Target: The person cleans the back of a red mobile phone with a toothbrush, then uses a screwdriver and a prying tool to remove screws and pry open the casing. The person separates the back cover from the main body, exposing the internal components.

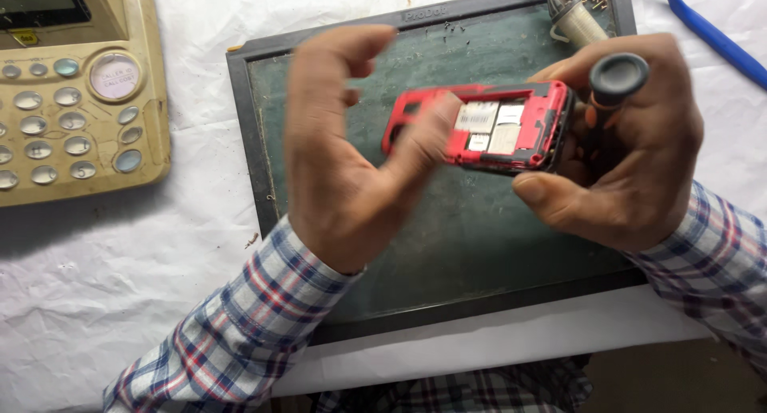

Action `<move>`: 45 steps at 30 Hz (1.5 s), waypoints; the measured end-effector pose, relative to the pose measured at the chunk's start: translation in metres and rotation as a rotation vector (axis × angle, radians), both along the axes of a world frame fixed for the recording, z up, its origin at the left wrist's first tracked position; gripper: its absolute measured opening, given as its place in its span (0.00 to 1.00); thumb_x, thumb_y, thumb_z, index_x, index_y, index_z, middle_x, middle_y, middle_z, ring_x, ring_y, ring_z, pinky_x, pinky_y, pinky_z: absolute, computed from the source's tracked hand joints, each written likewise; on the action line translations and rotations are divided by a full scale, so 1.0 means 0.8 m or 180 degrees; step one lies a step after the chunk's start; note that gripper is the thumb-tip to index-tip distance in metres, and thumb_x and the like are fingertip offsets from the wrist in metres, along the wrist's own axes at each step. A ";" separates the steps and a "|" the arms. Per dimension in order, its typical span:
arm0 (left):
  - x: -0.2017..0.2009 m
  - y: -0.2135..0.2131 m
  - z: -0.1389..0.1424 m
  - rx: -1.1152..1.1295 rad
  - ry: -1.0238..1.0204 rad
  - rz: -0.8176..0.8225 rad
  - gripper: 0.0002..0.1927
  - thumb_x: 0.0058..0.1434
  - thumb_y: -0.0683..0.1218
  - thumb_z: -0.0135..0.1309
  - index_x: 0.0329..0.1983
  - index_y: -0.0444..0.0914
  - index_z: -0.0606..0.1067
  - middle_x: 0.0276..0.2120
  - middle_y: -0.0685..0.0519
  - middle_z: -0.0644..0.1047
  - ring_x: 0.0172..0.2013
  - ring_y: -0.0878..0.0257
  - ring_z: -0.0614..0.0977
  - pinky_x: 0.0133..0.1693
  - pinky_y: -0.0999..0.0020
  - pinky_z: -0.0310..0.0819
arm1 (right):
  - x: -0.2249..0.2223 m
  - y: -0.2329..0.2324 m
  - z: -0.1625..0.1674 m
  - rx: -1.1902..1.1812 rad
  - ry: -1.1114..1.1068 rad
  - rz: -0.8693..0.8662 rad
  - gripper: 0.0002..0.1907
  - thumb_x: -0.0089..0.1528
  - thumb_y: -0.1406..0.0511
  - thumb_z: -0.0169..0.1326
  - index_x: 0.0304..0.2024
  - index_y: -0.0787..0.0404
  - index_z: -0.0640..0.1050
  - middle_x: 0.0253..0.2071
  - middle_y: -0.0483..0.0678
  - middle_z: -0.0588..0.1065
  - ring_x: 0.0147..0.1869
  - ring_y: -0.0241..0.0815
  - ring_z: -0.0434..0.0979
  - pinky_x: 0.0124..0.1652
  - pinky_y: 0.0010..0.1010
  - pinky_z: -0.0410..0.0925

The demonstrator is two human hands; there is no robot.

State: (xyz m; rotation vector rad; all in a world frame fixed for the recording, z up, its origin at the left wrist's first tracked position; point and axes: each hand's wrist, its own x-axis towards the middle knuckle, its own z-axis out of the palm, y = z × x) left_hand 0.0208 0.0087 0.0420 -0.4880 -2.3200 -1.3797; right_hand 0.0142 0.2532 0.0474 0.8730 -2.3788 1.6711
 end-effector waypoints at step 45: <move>-0.005 -0.012 -0.002 -0.1525 -0.0023 -0.0407 0.32 0.51 0.48 0.67 0.57 0.30 0.72 0.46 0.44 0.75 0.44 0.48 0.78 0.46 0.54 0.75 | 0.001 0.008 -0.002 0.0486 0.0324 -0.0194 0.16 0.72 0.61 0.52 0.40 0.72 0.75 0.41 0.53 0.76 0.35 0.35 0.78 0.33 0.22 0.72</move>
